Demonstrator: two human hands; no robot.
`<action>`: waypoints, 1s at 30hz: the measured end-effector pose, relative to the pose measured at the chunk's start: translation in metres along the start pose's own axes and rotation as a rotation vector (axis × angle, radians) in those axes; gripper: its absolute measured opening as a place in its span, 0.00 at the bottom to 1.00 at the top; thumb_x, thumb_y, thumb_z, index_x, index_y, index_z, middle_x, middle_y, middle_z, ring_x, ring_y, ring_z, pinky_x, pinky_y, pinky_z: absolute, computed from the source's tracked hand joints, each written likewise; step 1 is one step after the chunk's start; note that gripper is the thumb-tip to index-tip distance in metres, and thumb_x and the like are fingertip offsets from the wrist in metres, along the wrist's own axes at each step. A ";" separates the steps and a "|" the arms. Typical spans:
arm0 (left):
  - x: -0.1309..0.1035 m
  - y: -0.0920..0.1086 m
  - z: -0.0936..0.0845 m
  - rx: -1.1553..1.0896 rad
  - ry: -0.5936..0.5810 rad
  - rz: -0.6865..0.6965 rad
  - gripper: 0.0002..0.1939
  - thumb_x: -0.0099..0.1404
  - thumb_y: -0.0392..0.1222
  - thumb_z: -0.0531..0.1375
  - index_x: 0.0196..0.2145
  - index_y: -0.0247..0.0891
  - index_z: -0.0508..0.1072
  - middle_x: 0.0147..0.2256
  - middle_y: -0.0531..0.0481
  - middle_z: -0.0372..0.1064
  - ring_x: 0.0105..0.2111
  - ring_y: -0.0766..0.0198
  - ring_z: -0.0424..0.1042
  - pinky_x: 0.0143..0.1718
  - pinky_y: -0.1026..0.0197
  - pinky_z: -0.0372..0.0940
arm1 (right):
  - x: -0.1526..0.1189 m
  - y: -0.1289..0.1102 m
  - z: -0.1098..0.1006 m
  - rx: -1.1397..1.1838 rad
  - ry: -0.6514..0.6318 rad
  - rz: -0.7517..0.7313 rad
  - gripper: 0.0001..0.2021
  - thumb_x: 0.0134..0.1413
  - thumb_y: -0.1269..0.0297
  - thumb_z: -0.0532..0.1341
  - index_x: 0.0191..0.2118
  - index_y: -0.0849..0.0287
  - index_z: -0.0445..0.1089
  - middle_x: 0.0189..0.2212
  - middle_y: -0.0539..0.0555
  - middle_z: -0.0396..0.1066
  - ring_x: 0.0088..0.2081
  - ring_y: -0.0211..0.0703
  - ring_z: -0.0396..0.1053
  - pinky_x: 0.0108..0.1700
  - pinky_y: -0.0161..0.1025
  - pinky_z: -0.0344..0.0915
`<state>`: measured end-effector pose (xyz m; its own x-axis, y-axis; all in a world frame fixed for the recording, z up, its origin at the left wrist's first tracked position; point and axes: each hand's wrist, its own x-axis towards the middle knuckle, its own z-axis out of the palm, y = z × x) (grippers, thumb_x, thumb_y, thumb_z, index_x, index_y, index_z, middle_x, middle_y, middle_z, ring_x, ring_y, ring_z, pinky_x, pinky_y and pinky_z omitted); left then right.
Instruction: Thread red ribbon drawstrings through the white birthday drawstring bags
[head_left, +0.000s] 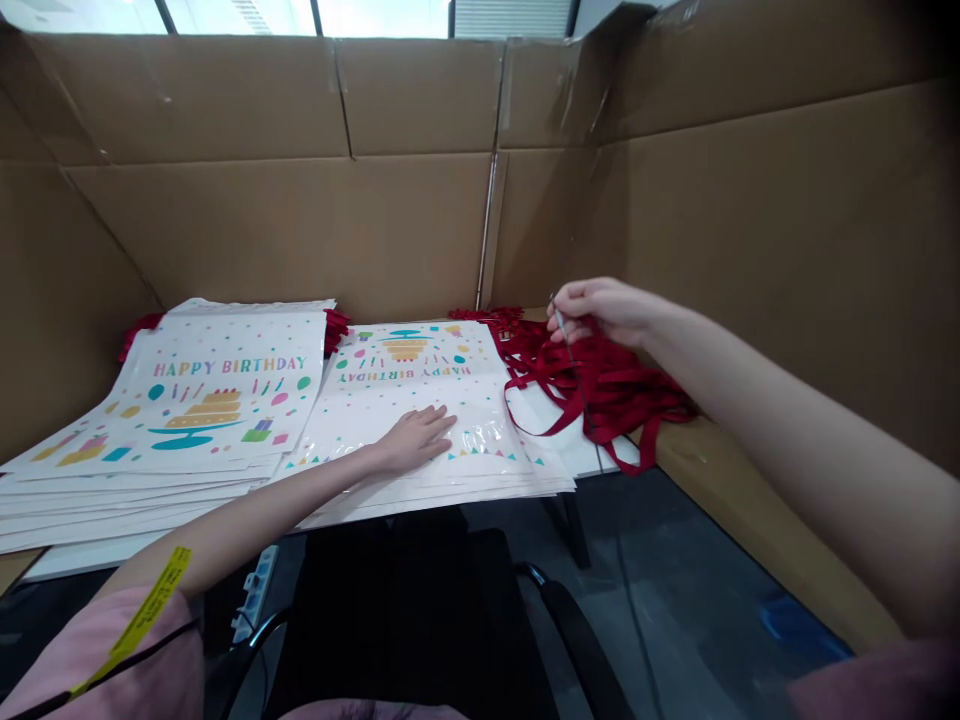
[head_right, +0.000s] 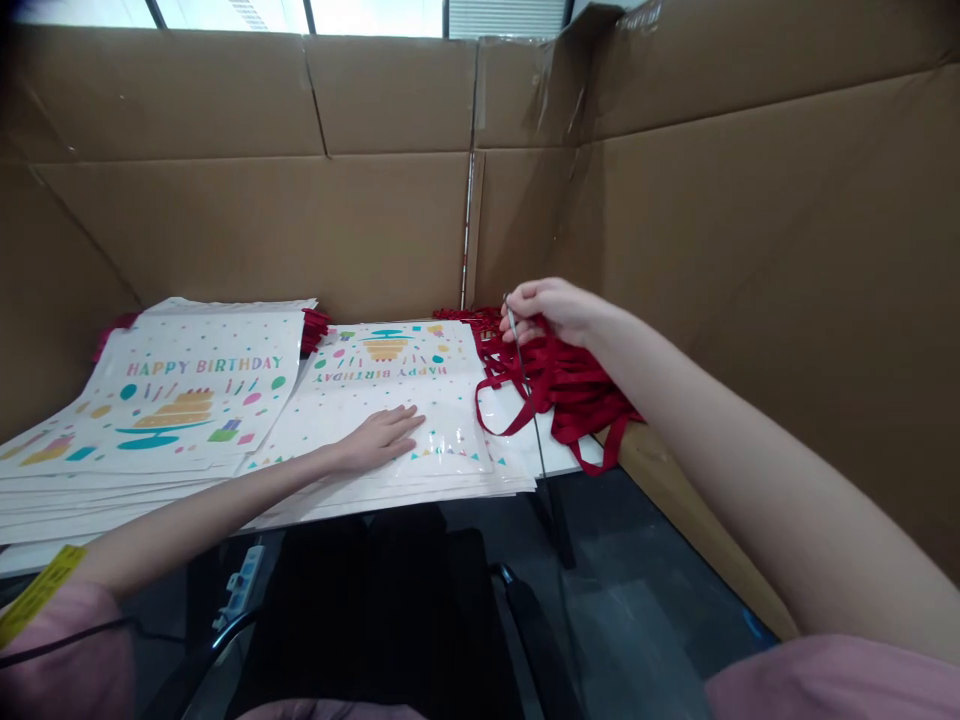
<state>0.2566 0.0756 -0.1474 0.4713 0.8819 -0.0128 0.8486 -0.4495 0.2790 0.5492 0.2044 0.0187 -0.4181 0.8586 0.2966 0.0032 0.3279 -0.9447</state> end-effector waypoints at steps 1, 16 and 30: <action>-0.003 0.000 -0.002 0.012 -0.008 0.010 0.29 0.70 0.55 0.42 0.64 0.40 0.52 0.65 0.40 0.42 0.64 0.50 0.43 0.60 0.48 0.44 | -0.008 0.010 0.002 -0.015 -0.088 0.117 0.16 0.38 0.63 0.73 0.21 0.61 0.64 0.22 0.58 0.73 0.20 0.43 0.71 0.16 0.33 0.66; 0.068 0.056 0.008 -0.029 0.193 0.200 0.16 0.69 0.47 0.51 0.49 0.39 0.70 0.50 0.44 0.68 0.51 0.55 0.66 0.52 0.54 0.57 | -0.092 0.110 0.034 0.095 -0.498 0.532 0.22 0.42 0.48 0.67 0.27 0.60 0.57 0.23 0.50 0.70 0.19 0.37 0.70 0.19 0.30 0.66; 0.084 0.056 0.017 -0.147 0.272 0.046 0.08 0.66 0.40 0.57 0.34 0.40 0.77 0.38 0.51 0.77 0.39 0.60 0.73 0.46 0.55 0.56 | -0.095 0.139 0.025 0.039 -0.408 0.486 0.22 0.47 0.46 0.63 0.28 0.59 0.55 0.16 0.47 0.67 0.18 0.36 0.69 0.17 0.28 0.62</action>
<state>0.3482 0.1218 -0.1493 0.4101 0.8757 0.2550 0.7744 -0.4820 0.4098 0.5663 0.1587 -0.1445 -0.6897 0.6841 -0.2374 0.2499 -0.0829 -0.9647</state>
